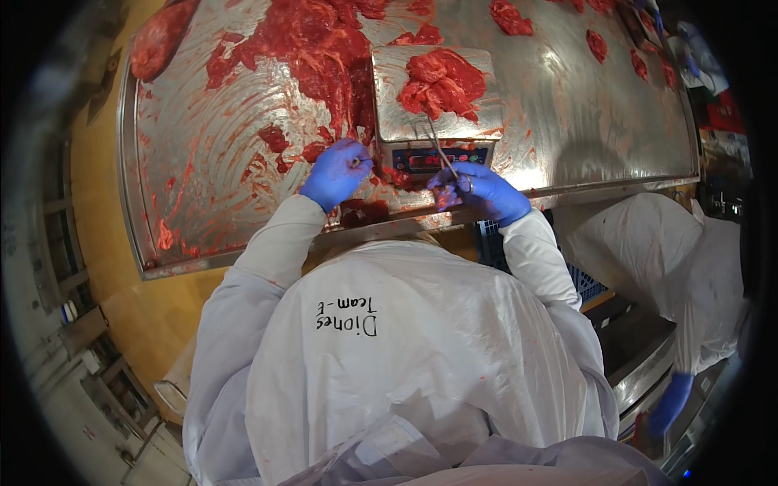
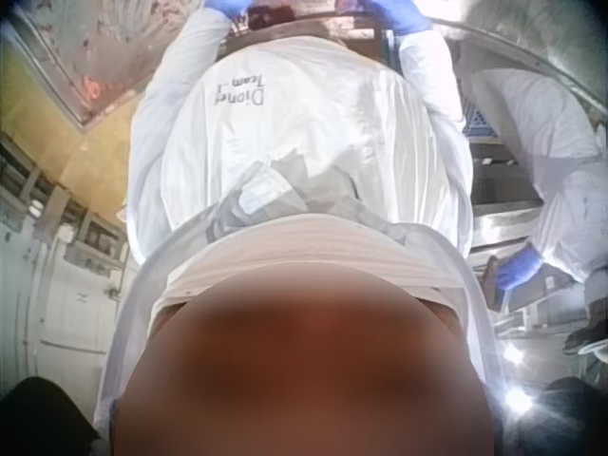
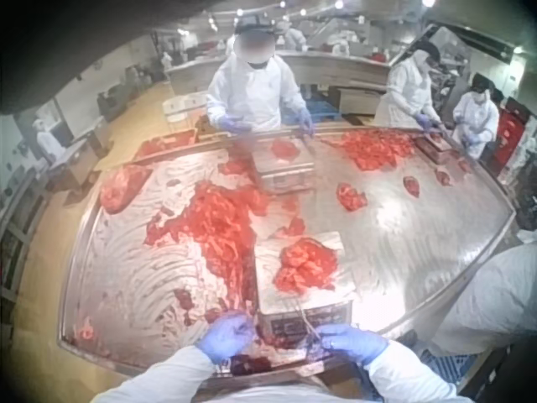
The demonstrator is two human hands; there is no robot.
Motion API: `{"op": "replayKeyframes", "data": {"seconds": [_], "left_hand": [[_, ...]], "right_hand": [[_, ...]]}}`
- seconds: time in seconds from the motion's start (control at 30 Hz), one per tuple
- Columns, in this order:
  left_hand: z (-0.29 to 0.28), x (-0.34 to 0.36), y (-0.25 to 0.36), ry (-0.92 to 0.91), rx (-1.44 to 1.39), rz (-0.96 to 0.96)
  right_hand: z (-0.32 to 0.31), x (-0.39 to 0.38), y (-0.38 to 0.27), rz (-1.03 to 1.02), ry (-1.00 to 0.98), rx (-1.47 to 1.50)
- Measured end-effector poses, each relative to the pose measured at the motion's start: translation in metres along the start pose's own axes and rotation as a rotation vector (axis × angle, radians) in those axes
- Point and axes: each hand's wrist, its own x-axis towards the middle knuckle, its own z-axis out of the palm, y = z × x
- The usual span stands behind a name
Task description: The person uses a knife to cut portions of raw red meat on a digital scale placed on a stainless steel table. They repeatedly pick up pieces of meat, trim or divide them, and place them on the scale, then move the cut pieces aside on the table.
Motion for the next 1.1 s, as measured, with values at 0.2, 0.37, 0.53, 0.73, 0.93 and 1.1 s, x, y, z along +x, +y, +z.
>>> {"op": "replayKeyframes", "data": {"seconds": [0.2, 0.37, 0.53, 0.73, 0.93, 1.1], "left_hand": [[-0.002, 0.024, 0.013, -0.03, 0.125, 0.009], [-0.005, 0.018, -0.012, 0.023, 0.066, -0.148], [-0.01, 0.007, -0.015, 0.028, 0.047, -0.184], [-0.005, 0.007, -0.021, 0.077, -0.12, -0.149], [-0.01, 0.0, -0.039, 0.13, -0.17, -0.227], [-0.027, 0.001, -0.057, 0.209, 0.033, -0.214]], "right_hand": [[0.024, 0.066, 0.016, -0.218, 0.042, 0.365], [0.032, 0.065, 0.007, -0.069, 0.14, 0.371], [0.041, 0.064, -0.016, -0.054, 0.097, 0.548], [0.037, 0.08, -0.015, -0.066, 0.132, 0.408], [0.04, 0.101, -0.027, -0.133, 0.192, 0.417], [0.054, 0.083, -0.016, 0.273, -0.045, 0.17]]}}
